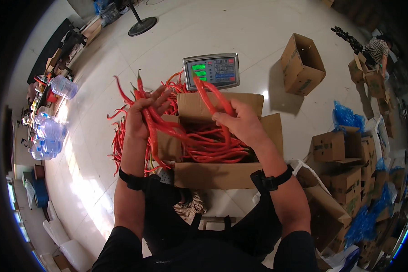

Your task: The person sorts red chillies from a pile on the floor into a cardboard box on a digital scale, picking them up by hand and sometimes checking individual chillies.

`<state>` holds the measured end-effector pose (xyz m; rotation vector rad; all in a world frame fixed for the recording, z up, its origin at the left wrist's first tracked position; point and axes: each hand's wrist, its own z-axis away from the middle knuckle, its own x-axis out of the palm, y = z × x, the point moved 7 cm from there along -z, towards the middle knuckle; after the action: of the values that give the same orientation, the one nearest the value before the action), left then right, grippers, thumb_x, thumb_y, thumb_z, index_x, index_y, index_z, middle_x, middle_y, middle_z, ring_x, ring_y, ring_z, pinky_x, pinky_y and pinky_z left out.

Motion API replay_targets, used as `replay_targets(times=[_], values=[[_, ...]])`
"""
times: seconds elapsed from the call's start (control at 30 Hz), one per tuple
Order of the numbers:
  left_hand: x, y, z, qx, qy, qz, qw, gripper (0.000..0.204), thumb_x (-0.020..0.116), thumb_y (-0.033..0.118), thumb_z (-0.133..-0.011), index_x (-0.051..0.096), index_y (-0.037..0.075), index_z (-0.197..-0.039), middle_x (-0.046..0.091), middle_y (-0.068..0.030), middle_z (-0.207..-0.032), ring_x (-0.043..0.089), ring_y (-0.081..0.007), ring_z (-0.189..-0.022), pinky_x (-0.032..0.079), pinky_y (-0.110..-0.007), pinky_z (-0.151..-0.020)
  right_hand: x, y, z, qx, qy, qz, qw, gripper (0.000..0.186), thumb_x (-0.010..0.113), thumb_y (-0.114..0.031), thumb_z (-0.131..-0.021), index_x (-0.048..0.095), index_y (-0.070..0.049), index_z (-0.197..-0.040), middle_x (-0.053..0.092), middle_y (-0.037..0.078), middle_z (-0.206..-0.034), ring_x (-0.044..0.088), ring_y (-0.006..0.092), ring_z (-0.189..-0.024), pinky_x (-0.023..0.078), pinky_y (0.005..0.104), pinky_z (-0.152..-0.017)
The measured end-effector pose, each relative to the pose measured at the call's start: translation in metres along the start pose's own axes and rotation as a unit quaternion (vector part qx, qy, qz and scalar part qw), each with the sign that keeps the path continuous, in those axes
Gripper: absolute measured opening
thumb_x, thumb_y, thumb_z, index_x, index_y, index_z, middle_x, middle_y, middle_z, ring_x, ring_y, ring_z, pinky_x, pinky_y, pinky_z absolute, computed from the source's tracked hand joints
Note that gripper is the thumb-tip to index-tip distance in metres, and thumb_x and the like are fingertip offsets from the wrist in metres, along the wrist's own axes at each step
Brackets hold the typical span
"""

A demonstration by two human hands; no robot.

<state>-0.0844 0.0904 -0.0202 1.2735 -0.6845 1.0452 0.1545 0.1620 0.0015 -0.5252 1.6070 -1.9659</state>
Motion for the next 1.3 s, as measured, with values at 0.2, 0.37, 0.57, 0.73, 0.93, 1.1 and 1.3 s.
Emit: replay_targets(times=[0.2, 0.37, 0.57, 0.73, 0.93, 1.1, 1.3], values=[[0.039, -0.074, 0.01, -0.036, 0.001, -0.195, 0.98, 0.027, 0.062, 0.001, -0.087, 0.057, -0.006, -0.112, 0.065, -0.0171, -0.105, 0.068, -0.0268, -0.086, 0.058, -0.038, -0.076, 0.021, -0.006, -0.005, 0.0, 0.003, -0.082, 0.997, 0.02, 0.066, -0.011, -0.087, 0.063, 0.001, -0.103, 0.06, 0.001, -0.073, 0.047, 0.0045, -0.054, 0.035, 0.0205, -0.047], [0.04, -0.083, -0.001, 0.016, 0.001, -0.19, 0.982, 0.02, 0.062, 0.001, -0.088, 0.058, -0.005, -0.107, 0.066, -0.0145, -0.097, 0.067, -0.0253, -0.087, 0.058, -0.038, -0.077, 0.028, 0.003, -0.012, -0.023, 0.0, -0.079, 0.997, 0.024, 0.065, -0.01, -0.087, 0.065, -0.001, -0.109, 0.057, -0.002, -0.071, 0.046, 0.0039, -0.055, 0.035, 0.0208, -0.047], [0.027, -0.071, -0.007, 0.017, 0.06, -0.1, 0.993, 0.02, 0.062, 0.002, -0.087, 0.059, -0.001, -0.106, 0.065, -0.0124, -0.091, 0.067, -0.0254, -0.082, 0.058, -0.041, -0.075, -0.007, -0.009, -0.009, -0.068, 0.124, 0.041, 0.989, 0.024, 0.056, -0.016, -0.095, 0.062, -0.002, -0.114, 0.055, 0.001, -0.07, 0.046, 0.0066, -0.052, 0.035, 0.0205, -0.044], [0.014, -0.052, -0.003, 0.056, 0.018, -0.093, 0.994, 0.021, 0.06, 0.007, -0.089, 0.057, 0.001, -0.109, 0.063, -0.0087, -0.087, 0.061, -0.0191, -0.073, 0.053, -0.038, -0.071, -0.003, -0.004, -0.005, 0.02, -0.007, -0.225, 0.974, 0.028, 0.047, -0.026, -0.1, 0.056, -0.001, -0.109, 0.053, 0.006, -0.066, 0.043, 0.0116, -0.048, 0.03, 0.024, -0.04], [0.027, -0.07, -0.008, 0.046, 0.002, -0.102, 0.994, 0.022, 0.06, 0.004, -0.089, 0.058, 0.007, -0.111, 0.064, -0.0097, -0.106, 0.06, -0.0169, -0.074, 0.052, -0.037, -0.071, 0.017, 0.009, 0.018, 0.106, -0.127, -0.308, 0.937, 0.039, 0.038, -0.029, -0.102, 0.055, 0.004, -0.112, 0.053, 0.006, -0.067, 0.044, 0.0123, -0.048, 0.033, 0.0248, -0.041], [0.037, -0.076, -0.017, 0.01, -0.052, -0.05, 0.997, 0.026, 0.065, 0.001, -0.084, 0.059, 0.001, -0.109, 0.065, -0.0109, -0.105, 0.061, -0.017, -0.077, 0.053, -0.037, -0.074, 0.031, 0.022, 0.036, 0.153, -0.18, -0.347, 0.908, 0.039, 0.041, -0.033, -0.101, 0.057, 0.002, -0.111, 0.055, 0.006, -0.068, 0.046, 0.0139, -0.049, 0.036, 0.0257, -0.04], [0.05, -0.081, -0.014, 0.01, -0.063, -0.069, 0.996, 0.029, 0.067, 0.0, -0.083, 0.055, 0.004, -0.108, 0.065, -0.0134, -0.109, 0.062, -0.0174, -0.079, 0.052, -0.035, -0.075, 0.037, 0.032, 0.052, 0.191, -0.19, -0.337, 0.902, 0.042, 0.037, -0.035, -0.102, 0.056, 0.002, -0.11, 0.055, 0.007, -0.064, 0.048, 0.0134, -0.048, 0.038, 0.0252, -0.038]])
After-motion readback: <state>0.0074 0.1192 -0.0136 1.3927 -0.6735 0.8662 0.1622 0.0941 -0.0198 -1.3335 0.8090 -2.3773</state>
